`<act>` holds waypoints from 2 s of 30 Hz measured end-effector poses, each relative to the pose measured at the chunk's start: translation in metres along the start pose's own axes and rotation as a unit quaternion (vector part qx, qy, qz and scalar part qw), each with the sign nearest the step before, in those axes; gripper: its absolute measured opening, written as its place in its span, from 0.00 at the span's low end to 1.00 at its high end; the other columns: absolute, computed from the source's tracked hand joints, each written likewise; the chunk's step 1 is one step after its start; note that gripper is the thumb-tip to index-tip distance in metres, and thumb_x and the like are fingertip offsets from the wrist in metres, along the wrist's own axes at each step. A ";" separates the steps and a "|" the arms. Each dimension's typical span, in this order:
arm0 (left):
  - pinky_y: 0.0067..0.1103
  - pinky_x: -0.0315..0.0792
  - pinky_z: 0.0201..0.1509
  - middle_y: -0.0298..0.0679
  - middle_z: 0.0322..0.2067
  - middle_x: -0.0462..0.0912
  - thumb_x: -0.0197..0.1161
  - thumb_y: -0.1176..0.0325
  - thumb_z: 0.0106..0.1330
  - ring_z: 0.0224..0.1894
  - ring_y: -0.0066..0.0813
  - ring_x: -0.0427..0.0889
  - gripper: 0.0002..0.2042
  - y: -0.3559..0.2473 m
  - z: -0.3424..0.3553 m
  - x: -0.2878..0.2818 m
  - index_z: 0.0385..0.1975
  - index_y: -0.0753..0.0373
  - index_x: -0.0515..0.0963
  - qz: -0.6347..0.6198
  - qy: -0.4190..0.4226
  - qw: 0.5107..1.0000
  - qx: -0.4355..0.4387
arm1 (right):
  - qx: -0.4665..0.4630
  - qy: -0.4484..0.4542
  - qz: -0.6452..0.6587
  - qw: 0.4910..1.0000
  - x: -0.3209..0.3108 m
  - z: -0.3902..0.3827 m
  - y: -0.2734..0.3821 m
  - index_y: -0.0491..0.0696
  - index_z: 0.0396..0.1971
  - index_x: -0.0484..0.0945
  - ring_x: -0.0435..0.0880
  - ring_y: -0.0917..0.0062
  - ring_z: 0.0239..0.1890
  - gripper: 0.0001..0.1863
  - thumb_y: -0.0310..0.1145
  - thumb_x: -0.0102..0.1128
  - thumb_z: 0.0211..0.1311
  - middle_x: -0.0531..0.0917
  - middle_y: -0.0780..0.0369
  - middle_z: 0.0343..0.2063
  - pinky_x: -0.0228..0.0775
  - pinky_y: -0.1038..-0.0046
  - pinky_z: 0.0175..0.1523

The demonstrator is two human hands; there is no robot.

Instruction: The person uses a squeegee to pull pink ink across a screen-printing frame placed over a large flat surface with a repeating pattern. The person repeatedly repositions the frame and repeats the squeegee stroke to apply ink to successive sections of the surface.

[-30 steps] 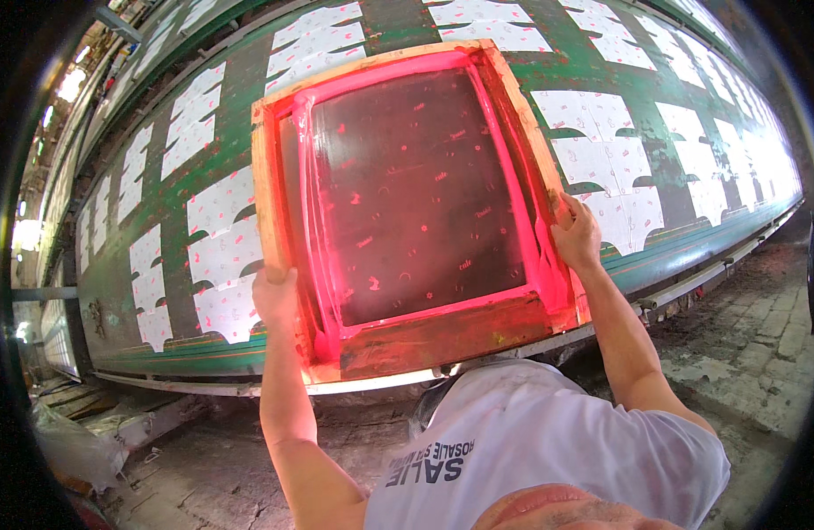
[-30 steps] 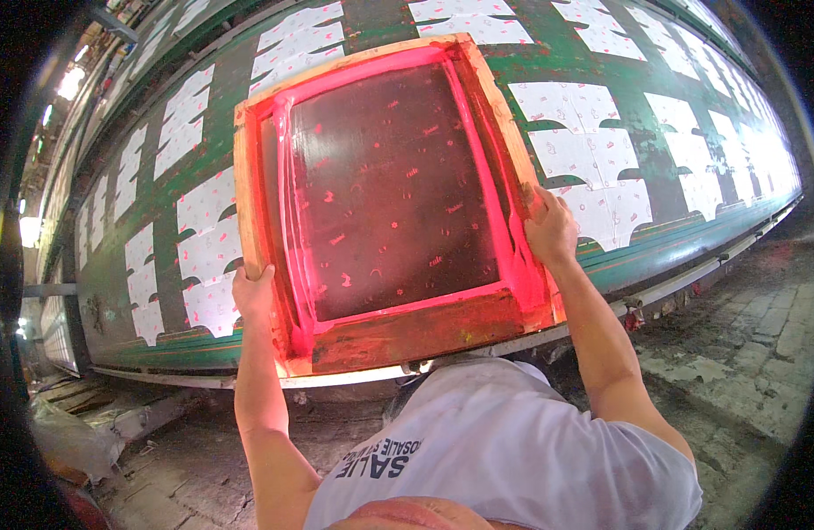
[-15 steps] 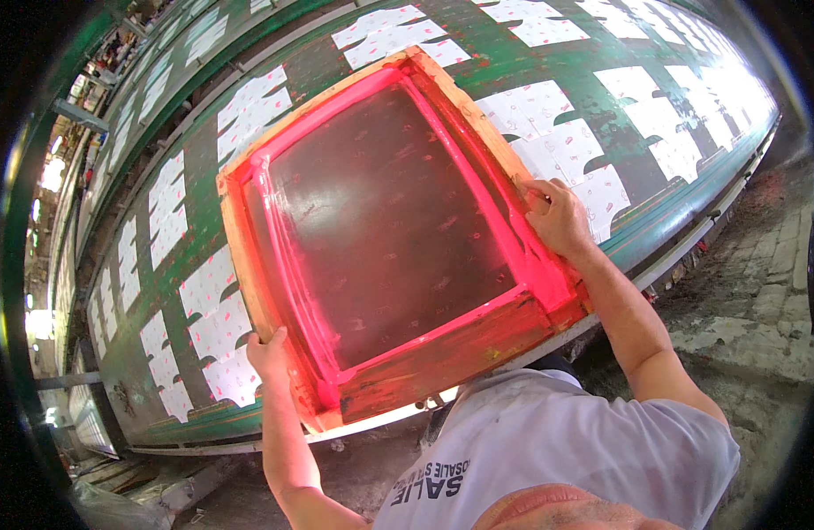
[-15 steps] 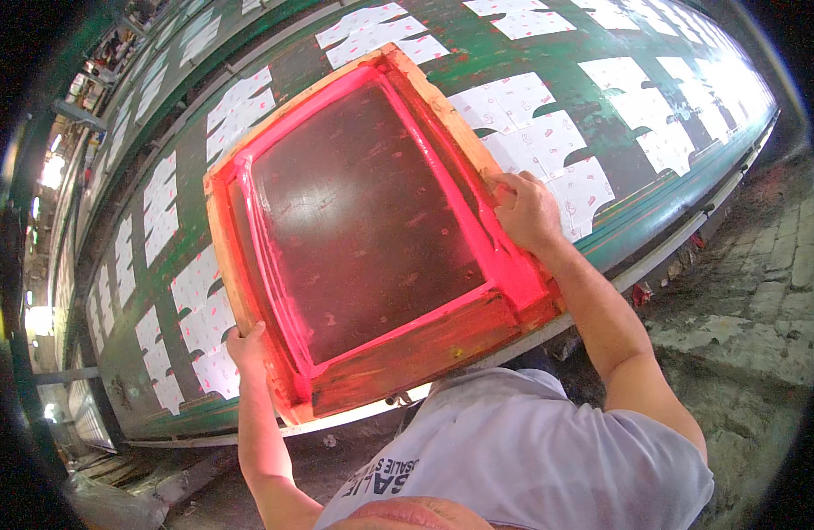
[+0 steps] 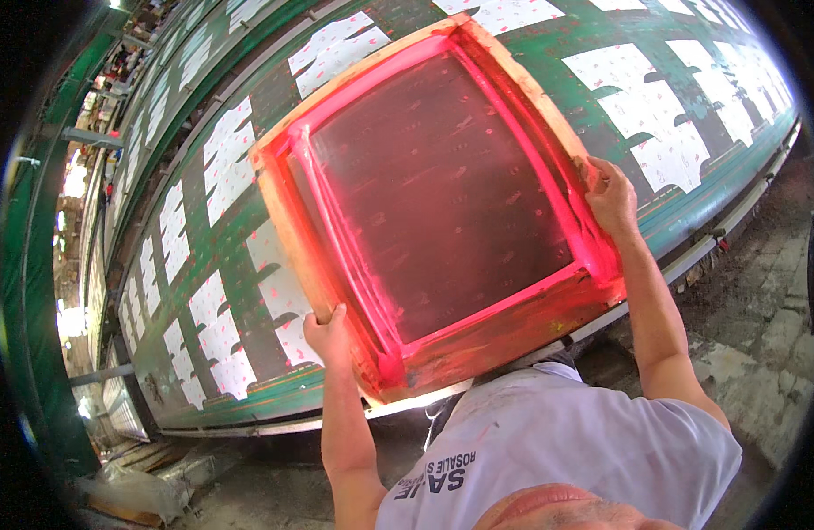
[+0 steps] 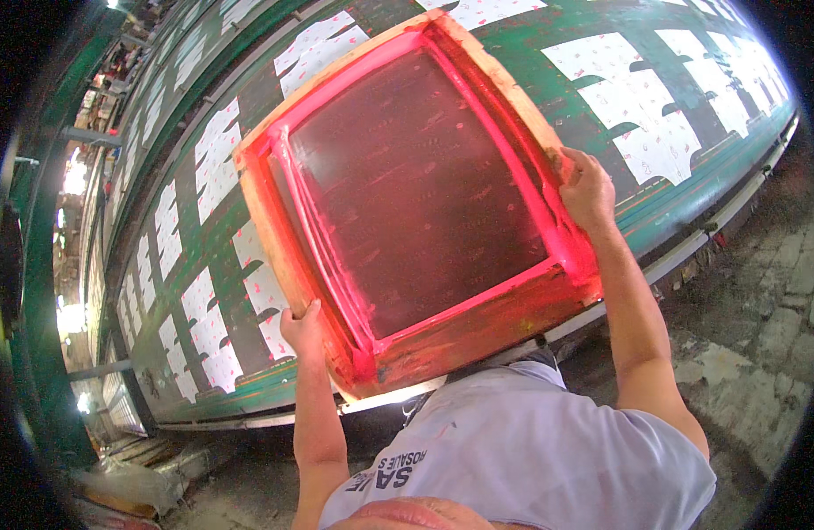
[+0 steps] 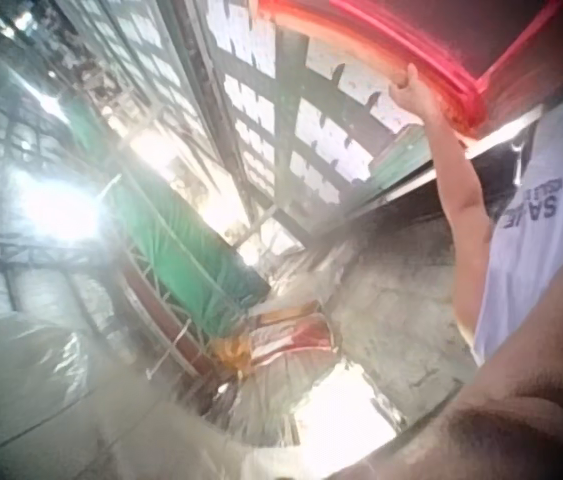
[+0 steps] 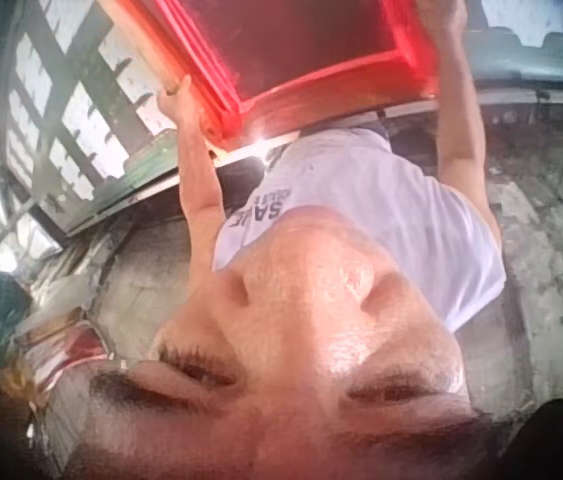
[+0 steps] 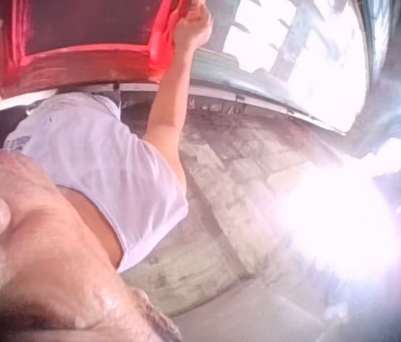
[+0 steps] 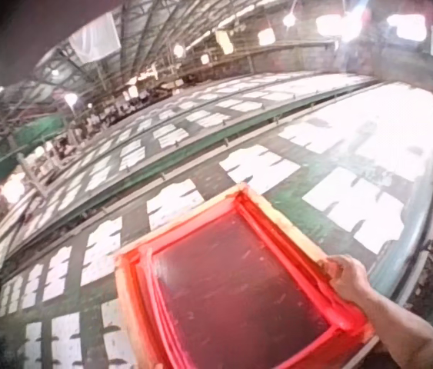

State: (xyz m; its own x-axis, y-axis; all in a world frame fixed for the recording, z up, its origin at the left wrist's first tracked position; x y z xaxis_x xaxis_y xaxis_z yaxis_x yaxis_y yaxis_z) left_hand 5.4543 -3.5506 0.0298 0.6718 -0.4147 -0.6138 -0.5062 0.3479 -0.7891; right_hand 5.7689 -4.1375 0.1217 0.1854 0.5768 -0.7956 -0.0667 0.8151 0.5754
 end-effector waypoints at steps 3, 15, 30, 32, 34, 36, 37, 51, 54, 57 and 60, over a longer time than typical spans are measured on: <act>0.40 0.77 0.46 0.48 0.35 0.86 0.87 0.65 0.59 0.37 0.44 0.83 0.19 -0.016 -0.020 0.029 0.36 0.70 0.83 0.011 -0.003 1.000 -0.009 | 0.007 0.006 0.014 1.000 -0.015 0.018 -0.042 0.57 0.66 0.88 0.91 0.62 0.48 0.33 0.25 0.69 0.57 0.90 0.57 0.46 0.83 0.60 0.56; 0.42 0.80 0.53 0.53 0.40 0.90 0.86 0.61 0.57 0.45 0.53 0.89 0.20 -0.065 -0.057 0.074 0.42 0.69 0.88 0.020 0.002 0.999 0.027 | 0.003 0.050 0.069 0.996 -0.037 0.062 -0.117 0.51 0.69 0.86 0.90 0.70 0.47 0.34 0.21 0.70 0.60 0.91 0.57 0.49 0.81 0.66 0.56; 0.44 0.79 0.54 0.55 0.43 0.88 0.85 0.56 0.60 0.48 0.56 0.88 0.22 -0.075 -0.059 0.083 0.41 0.68 0.84 0.117 0.000 0.992 0.038 | -0.371 0.378 0.034 0.848 -0.056 -0.124 0.021 0.50 0.68 0.83 0.78 0.51 0.74 0.36 0.28 0.80 0.56 0.82 0.52 0.70 0.74 0.49 0.77; 0.46 0.79 0.60 0.56 0.48 0.87 0.83 0.54 0.62 0.54 0.58 0.86 0.26 -0.074 -0.062 0.084 0.48 0.69 0.84 0.105 0.031 0.994 0.000 | -0.421 0.411 -0.014 0.809 -0.053 -0.157 0.042 0.49 0.65 0.84 0.79 0.52 0.73 0.34 0.27 0.80 0.54 0.82 0.53 0.69 0.75 0.48 0.75; 0.47 0.79 0.62 0.56 0.50 0.86 0.82 0.53 0.63 0.56 0.59 0.85 0.26 -0.077 -0.064 0.083 0.49 0.69 0.84 0.103 0.029 0.994 -0.011 | -0.447 0.396 -0.061 0.800 -0.044 -0.175 0.057 0.48 0.64 0.85 0.81 0.53 0.72 0.33 0.25 0.78 0.54 0.82 0.53 0.69 0.75 0.47 0.74; 0.47 0.80 0.59 0.56 0.49 0.87 0.82 0.53 0.63 0.53 0.59 0.87 0.24 -0.084 -0.066 0.080 0.46 0.68 0.84 0.110 -0.007 0.994 0.002 | -0.474 0.321 -0.078 0.816 -0.042 -0.175 0.071 0.47 0.62 0.86 0.85 0.55 0.64 0.30 0.22 0.72 0.54 0.86 0.53 0.61 0.78 0.50 0.69; 0.48 0.80 0.63 0.56 0.51 0.86 0.80 0.53 0.64 0.57 0.59 0.86 0.26 -0.082 -0.067 0.081 0.52 0.67 0.84 0.113 0.002 0.994 -0.013 | -0.475 0.311 -0.076 0.820 -0.039 -0.175 0.076 0.47 0.61 0.86 0.86 0.55 0.62 0.30 0.22 0.70 0.54 0.87 0.54 0.58 0.79 0.51 0.68; 0.49 0.80 0.64 0.56 0.51 0.84 0.72 0.62 0.65 0.59 0.61 0.83 0.19 -0.085 -0.069 0.075 0.48 0.70 0.82 0.056 -0.008 0.997 0.049 | -0.373 0.355 -0.168 0.841 -0.011 -0.200 0.119 0.50 0.55 0.90 0.91 0.54 0.52 0.22 0.24 0.70 0.58 0.91 0.55 0.46 0.83 0.53 0.58; 0.49 0.81 0.62 0.56 0.50 0.84 0.73 0.62 0.65 0.58 0.61 0.83 0.19 -0.086 -0.069 0.075 0.47 0.71 0.82 0.046 -0.023 0.997 0.060 | -0.433 0.274 -0.158 0.844 -0.006 -0.224 0.122 0.50 0.56 0.90 0.90 0.55 0.52 0.24 0.23 0.70 0.56 0.90 0.56 0.47 0.82 0.53 0.58; 0.49 0.81 0.62 0.56 0.51 0.84 0.74 0.60 0.66 0.58 0.61 0.83 0.21 -0.082 -0.070 0.078 0.49 0.71 0.82 0.042 -0.024 0.997 0.056 | -0.468 0.220 -0.140 0.844 0.006 -0.231 0.122 0.50 0.59 0.89 0.90 0.56 0.51 0.28 0.21 0.67 0.55 0.90 0.58 0.47 0.82 0.55 0.58; 0.49 0.80 0.63 0.56 0.53 0.84 0.74 0.56 0.68 0.58 0.60 0.83 0.23 -0.082 -0.069 0.081 0.51 0.71 0.82 0.043 -0.008 0.998 0.046 | -0.484 0.172 -0.148 0.845 0.023 -0.211 0.124 0.52 0.59 0.90 0.90 0.56 0.51 0.29 0.20 0.63 0.55 0.90 0.58 0.48 0.83 0.55 0.58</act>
State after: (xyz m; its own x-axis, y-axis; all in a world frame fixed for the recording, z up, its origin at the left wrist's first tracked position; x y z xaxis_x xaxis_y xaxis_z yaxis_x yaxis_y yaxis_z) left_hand 5.5128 -3.6702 0.0429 0.6362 -0.3670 -0.6787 -0.5111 0.4585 -0.7270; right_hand 5.5580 -4.0116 0.1343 0.0493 0.1852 -0.9815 -0.8687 0.4928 0.0494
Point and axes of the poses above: each hand's wrist, its own z-axis towards the middle knuckle, its own x-axis out of the palm, y = z × x, the point moved 6 cm from there along z, towards the middle knuckle
